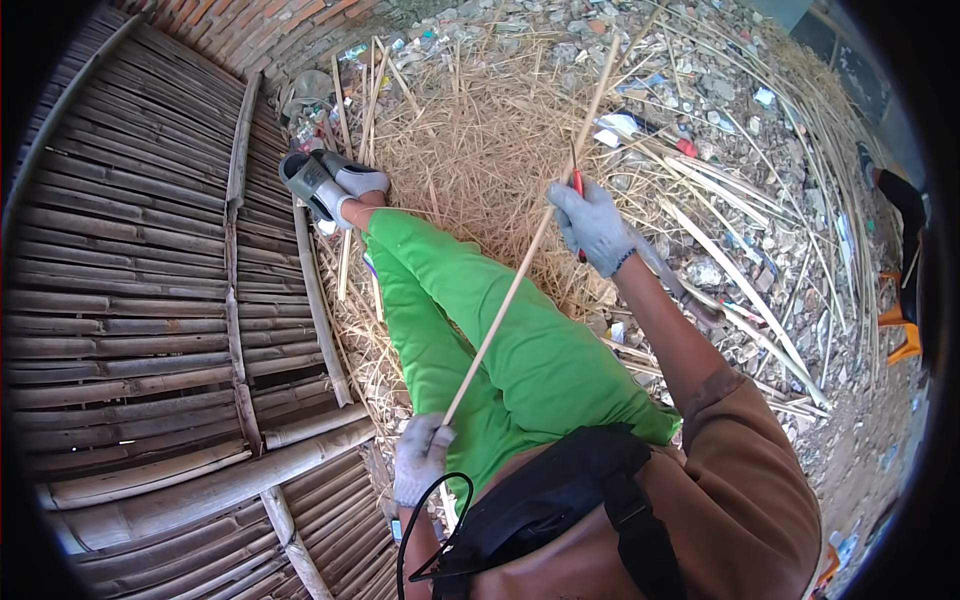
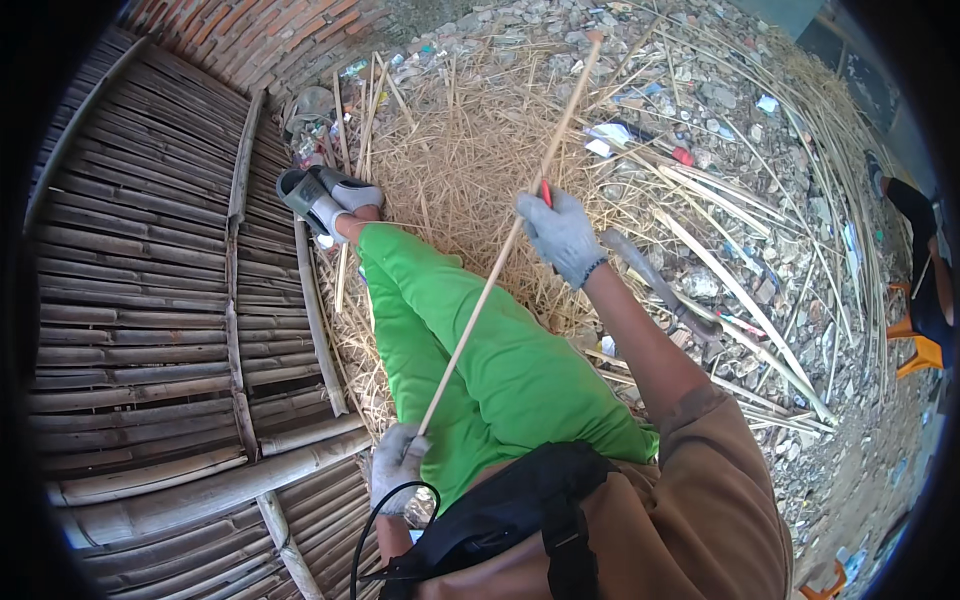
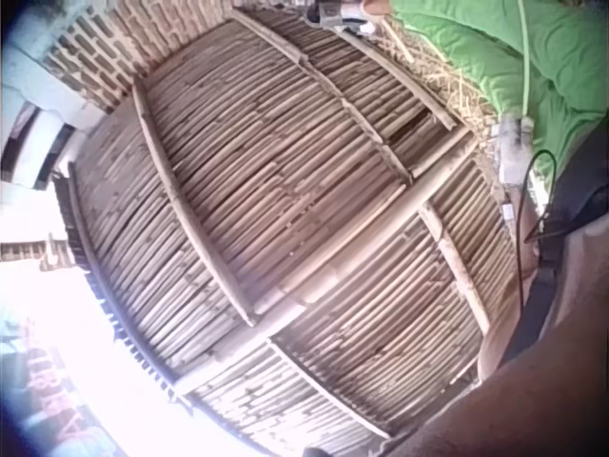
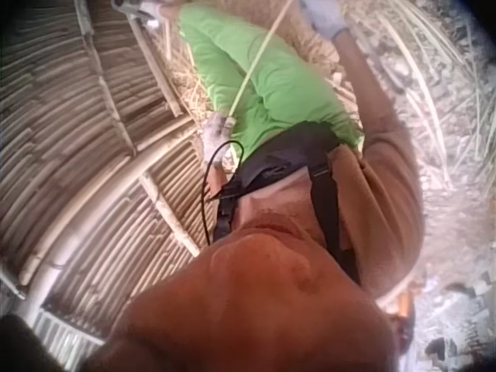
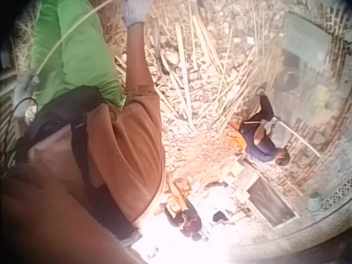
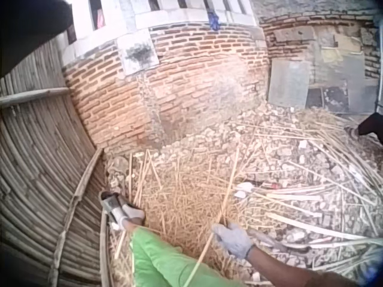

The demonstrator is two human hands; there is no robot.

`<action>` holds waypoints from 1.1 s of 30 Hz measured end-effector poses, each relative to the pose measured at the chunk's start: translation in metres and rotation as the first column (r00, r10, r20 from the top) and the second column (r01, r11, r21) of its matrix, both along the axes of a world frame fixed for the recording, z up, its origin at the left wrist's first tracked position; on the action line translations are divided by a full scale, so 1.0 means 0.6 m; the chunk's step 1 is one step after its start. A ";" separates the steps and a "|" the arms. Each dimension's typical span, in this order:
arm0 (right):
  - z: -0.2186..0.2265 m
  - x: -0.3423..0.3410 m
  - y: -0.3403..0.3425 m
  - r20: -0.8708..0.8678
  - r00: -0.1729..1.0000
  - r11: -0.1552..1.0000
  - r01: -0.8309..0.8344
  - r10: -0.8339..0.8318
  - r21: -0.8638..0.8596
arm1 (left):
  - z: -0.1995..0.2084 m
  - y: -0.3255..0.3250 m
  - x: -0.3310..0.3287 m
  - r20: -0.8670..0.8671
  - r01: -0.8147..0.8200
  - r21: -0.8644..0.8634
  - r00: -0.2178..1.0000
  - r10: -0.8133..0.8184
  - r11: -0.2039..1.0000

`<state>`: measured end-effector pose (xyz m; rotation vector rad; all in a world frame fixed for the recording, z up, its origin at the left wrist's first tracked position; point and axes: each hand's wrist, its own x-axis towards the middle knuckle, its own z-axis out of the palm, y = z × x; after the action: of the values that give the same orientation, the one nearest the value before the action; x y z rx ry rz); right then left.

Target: The person uses a small red knife to shave or thin a long bamboo strip while holding it against their leg, rotating the strip and repeating the shaving motion along its length.

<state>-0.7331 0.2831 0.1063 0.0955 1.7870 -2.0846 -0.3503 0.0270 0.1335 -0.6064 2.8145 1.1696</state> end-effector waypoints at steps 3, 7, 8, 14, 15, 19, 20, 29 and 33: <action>0.067 0.027 0.006 -0.003 0.997 0.996 -0.079 0.080 0.036 | 0.019 0.053 -0.081 -0.039 0.081 0.191 0.996 -0.075 0.978; 0.119 0.058 0.009 -0.129 0.950 0.952 -0.266 0.286 0.153 | 0.070 0.139 -0.222 -0.057 0.088 0.408 0.996 -0.071 0.909; 0.127 0.061 0.011 -0.201 0.905 0.910 -0.318 0.375 0.266 | 0.076 0.154 -0.247 -0.080 0.065 0.515 0.996 -0.028 0.855; 0.148 0.048 0.079 -0.371 0.880 0.884 -0.107 0.297 0.456 | 0.100 0.205 -0.307 -0.142 0.119 0.671 0.989 -0.030 0.732; 0.146 0.047 0.089 -0.455 0.833 0.863 -0.053 0.316 0.502 | 0.103 0.215 -0.309 -0.147 0.120 0.660 0.989 -0.029 0.742; 0.132 0.060 0.093 -0.633 0.709 0.785 0.184 0.311 0.592 | 0.097 0.233 -0.317 -0.147 0.153 0.591 0.986 -0.081 0.792; 0.130 0.064 0.094 -0.632 0.710 0.787 0.181 0.310 0.590 | 0.096 0.234 -0.317 -0.134 0.142 0.613 0.988 -0.075 0.777; 0.089 0.077 0.086 -0.567 0.792 0.825 0.154 0.226 0.544 | 0.059 0.241 -0.318 -0.188 0.117 0.777 0.981 0.052 0.618; 0.075 0.093 0.093 -0.585 0.805 0.882 0.200 0.100 0.426 | 0.047 0.240 -0.308 -0.280 0.202 0.336 0.954 -0.108 0.920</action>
<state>-0.6773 0.3387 0.1513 -0.4399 2.6739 -1.7679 -0.5351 0.1707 0.1615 -0.2106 2.6606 1.7840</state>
